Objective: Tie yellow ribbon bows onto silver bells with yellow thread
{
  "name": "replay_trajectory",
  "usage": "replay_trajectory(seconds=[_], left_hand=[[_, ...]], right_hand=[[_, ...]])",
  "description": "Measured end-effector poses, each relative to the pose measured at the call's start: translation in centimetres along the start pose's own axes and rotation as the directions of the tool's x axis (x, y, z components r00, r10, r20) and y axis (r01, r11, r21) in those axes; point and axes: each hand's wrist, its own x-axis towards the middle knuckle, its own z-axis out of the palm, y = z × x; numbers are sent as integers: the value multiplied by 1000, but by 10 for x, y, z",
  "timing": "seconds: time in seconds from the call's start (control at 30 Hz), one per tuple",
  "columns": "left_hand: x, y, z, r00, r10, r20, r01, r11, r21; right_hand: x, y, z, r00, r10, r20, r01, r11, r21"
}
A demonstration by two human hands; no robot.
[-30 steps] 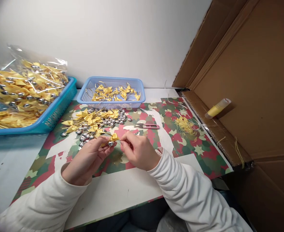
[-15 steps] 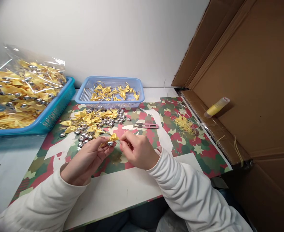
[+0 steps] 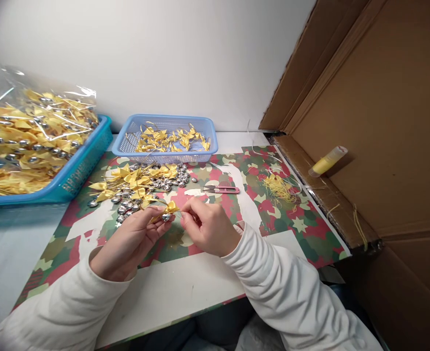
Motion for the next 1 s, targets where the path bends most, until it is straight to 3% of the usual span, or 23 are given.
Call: replay_trajectory(seconds=[0.9,1.0], left_hand=[[-3,3,5,999,26,-45,-24,999,36],[-2,1,5,999,35,5,-35,999,28]], right_hand=[[-1,-1,2,1000,3,7,-3,1000,28],[-1,-1,2,1000,8,15,-8,999,40]])
